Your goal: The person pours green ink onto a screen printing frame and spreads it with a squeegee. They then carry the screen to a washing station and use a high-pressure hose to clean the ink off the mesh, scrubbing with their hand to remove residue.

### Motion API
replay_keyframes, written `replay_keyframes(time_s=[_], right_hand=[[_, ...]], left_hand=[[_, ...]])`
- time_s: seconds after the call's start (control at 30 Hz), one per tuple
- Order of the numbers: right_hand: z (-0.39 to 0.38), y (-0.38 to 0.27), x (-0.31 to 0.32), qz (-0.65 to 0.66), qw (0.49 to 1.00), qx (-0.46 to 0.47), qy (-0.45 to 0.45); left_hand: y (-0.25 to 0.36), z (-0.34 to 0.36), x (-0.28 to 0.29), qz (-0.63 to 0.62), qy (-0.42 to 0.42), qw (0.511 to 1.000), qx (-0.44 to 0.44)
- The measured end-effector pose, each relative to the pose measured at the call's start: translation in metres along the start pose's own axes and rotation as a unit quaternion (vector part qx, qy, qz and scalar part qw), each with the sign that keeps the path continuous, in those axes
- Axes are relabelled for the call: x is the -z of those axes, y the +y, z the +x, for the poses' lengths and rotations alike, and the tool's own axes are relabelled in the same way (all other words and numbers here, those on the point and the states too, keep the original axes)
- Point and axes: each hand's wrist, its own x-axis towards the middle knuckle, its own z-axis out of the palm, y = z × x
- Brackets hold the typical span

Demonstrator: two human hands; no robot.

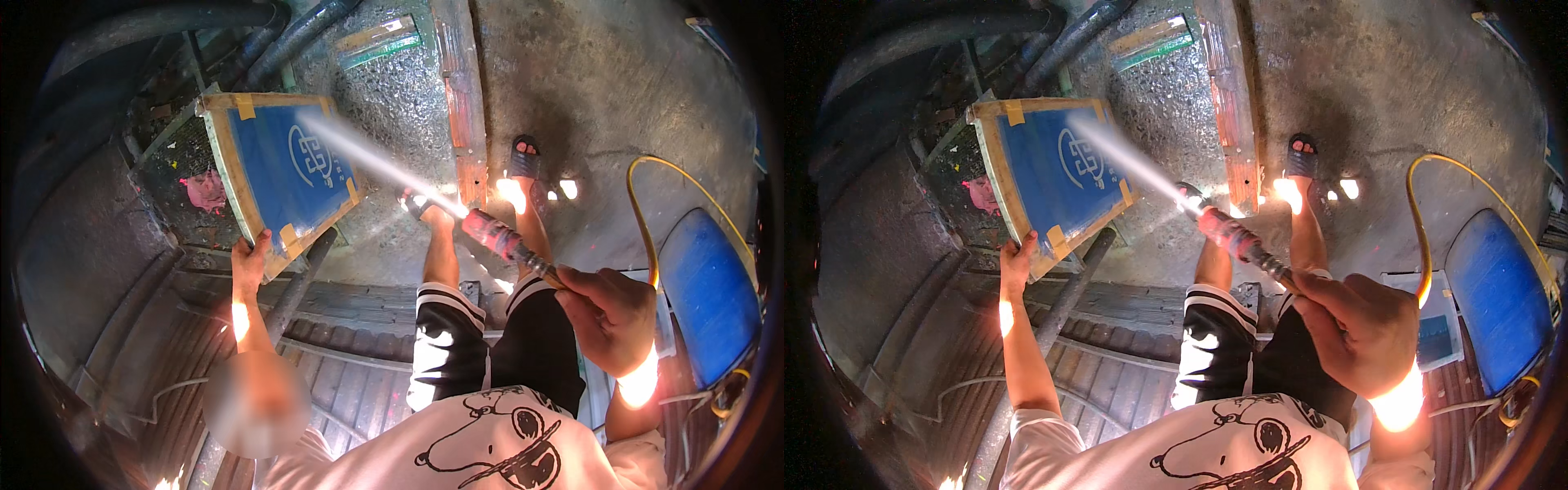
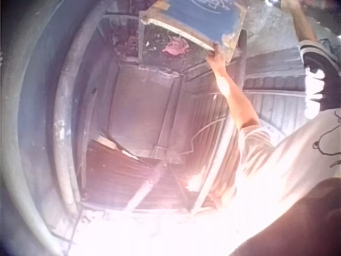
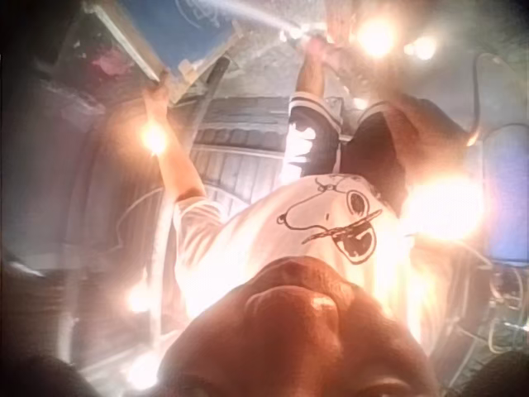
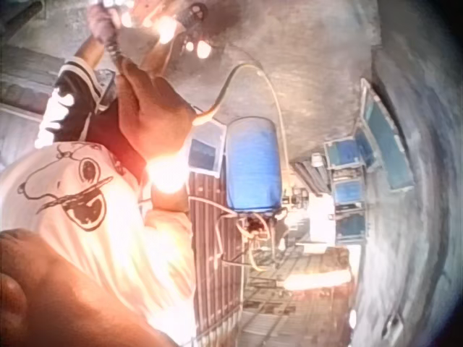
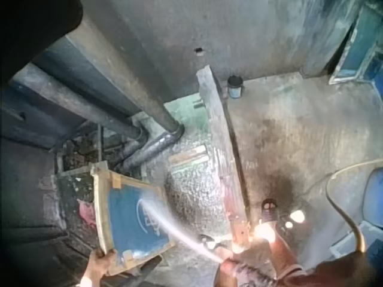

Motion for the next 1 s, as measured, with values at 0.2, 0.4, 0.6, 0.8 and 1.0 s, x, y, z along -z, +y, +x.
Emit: replay_keyframes(time_s=[0.2, 0.4, 0.6, 0.8, 1.0], right_hand=[[0.019, -0.019, -0.019, 0.011, 0.998, 0.044, -0.035], [0.039, -0.020, -0.048, 0.013, 0.999, 0.036, -0.001], [0.037, -0.012, -0.070, -0.015, 0.998, 0.042, -0.040], [0.047, 0.005, -0.095, -0.048, 0.996, 0.046, -0.064], [0.065, 0.011, -0.114, -0.045, 0.998, -0.018, -0.031]], left_hand=[[0.020, -0.004, 0.004, 0.031, 0.002, 1.000, 0.004], [0.017, 0.001, 0.005, 0.027, 0.001, 1.000, 0.011], [0.001, 0.008, 0.011, -0.001, 0.000, 1.000, 0.021], [-0.012, 0.015, 0.017, 0.016, -0.010, 0.998, 0.054], [-0.011, 0.017, 0.016, -0.011, -0.005, 1.000, 0.022]])
